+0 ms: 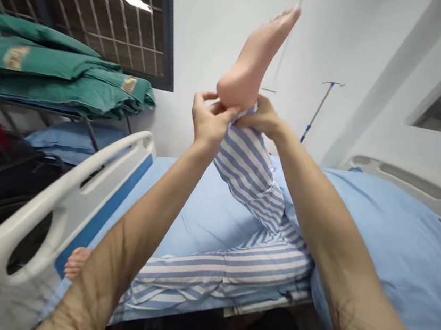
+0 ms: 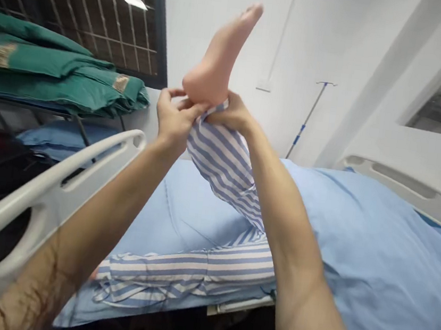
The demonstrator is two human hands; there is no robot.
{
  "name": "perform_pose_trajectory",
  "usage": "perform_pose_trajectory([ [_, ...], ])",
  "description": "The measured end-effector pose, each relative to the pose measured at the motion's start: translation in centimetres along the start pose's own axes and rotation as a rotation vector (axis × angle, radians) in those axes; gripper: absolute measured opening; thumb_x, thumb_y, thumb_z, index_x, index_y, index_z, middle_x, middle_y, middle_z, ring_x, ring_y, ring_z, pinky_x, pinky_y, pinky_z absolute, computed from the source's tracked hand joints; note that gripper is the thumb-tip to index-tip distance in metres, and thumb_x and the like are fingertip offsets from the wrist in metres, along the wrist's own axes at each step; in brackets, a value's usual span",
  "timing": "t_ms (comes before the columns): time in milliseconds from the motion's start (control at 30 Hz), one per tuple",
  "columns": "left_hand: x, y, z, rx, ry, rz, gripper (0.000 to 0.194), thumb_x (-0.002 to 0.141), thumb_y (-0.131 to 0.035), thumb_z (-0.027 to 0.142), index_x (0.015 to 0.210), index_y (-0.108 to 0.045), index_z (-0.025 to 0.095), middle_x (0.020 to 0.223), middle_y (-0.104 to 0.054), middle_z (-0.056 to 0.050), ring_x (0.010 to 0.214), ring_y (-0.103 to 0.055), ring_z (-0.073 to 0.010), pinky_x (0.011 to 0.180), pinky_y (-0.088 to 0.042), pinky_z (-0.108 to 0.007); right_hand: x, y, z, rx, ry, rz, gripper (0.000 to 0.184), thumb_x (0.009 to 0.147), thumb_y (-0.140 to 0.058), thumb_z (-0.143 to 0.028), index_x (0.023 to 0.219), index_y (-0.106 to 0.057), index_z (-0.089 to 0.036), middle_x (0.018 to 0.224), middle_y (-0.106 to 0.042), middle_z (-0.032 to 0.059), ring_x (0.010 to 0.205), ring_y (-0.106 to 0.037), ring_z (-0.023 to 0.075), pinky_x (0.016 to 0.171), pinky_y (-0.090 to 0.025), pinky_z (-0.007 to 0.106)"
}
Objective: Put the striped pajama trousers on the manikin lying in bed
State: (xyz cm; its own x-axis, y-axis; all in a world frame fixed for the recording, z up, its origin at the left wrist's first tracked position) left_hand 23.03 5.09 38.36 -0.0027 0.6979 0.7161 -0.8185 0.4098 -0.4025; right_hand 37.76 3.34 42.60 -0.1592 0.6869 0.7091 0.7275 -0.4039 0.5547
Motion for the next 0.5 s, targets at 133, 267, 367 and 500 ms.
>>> perform_pose_trajectory([
  [133, 0.6, -5.0, 0.6, 0.006, -0.090, -0.125, 0.043, 0.086, -0.037, 0.038, 0.114, -0.040, 0.006, 0.116, -0.051, -0.007, 0.115, -0.051, -0.0344, 0.083, -0.046, -0.050, 0.0, 4.7, 1.5, -0.078, 0.067, 0.097, 0.056, 0.079, -0.028, -0.036, 0.099, -0.051, 0.011, 0.102, -0.055, 0.0041, 0.101, -0.060, 0.0226, 0.072, -0.046, 0.035],
  [267, -0.2, -2.0, 1.2, 0.038, -0.047, -0.121, 0.041, 0.085, -0.044, 0.033, 0.111, -0.045, 0.001, 0.108, -0.054, -0.005, 0.118, -0.049, -0.0361, 0.086, -0.042, -0.054, 0.1, 0.8, -0.1, -0.136, 0.157, 0.018, 0.060, 0.077, -0.028, -0.038, 0.101, -0.051, 0.012, 0.096, -0.055, 0.0004, 0.095, -0.062, 0.0198, 0.073, -0.046, 0.031],
  [367, -1.4, 3.5, 0.7, 0.037, 0.074, -0.038, 0.046, 0.066, -0.074, 0.028, 0.101, -0.053, 0.006, 0.103, -0.060, -0.005, 0.115, -0.054, -0.0323, 0.096, -0.044, -0.051, -0.2, -5.3, -1.8, -0.045, 0.144, -0.093, 0.054, 0.068, -0.051, -0.036, 0.099, -0.054, 0.009, 0.089, -0.059, -0.0024, 0.084, -0.063, 0.0147, 0.074, -0.049, 0.028],
  [500, -4.1, 12.5, -1.6, 0.007, 0.270, 0.115, 0.056, 0.054, -0.084, 0.026, 0.099, -0.054, 0.009, 0.103, -0.064, -0.007, 0.104, -0.061, -0.0228, 0.099, -0.047, -0.045, -1.2, -14.7, -1.9, -0.016, 0.022, -0.286, 0.047, 0.066, -0.053, -0.034, 0.091, -0.055, 0.006, 0.074, -0.056, -0.0078, 0.068, -0.057, 0.0035, 0.068, -0.043, 0.014],
])
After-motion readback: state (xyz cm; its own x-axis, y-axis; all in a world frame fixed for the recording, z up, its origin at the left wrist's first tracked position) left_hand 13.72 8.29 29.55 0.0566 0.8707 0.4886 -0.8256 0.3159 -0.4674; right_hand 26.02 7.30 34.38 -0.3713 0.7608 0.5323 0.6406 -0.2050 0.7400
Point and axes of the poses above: each hand's wrist, its own x-axis towards the middle knuckle, its own y-axis out of the back of the hand, z = x × y, the point moved 4 cm from there along x, towards the middle knuckle
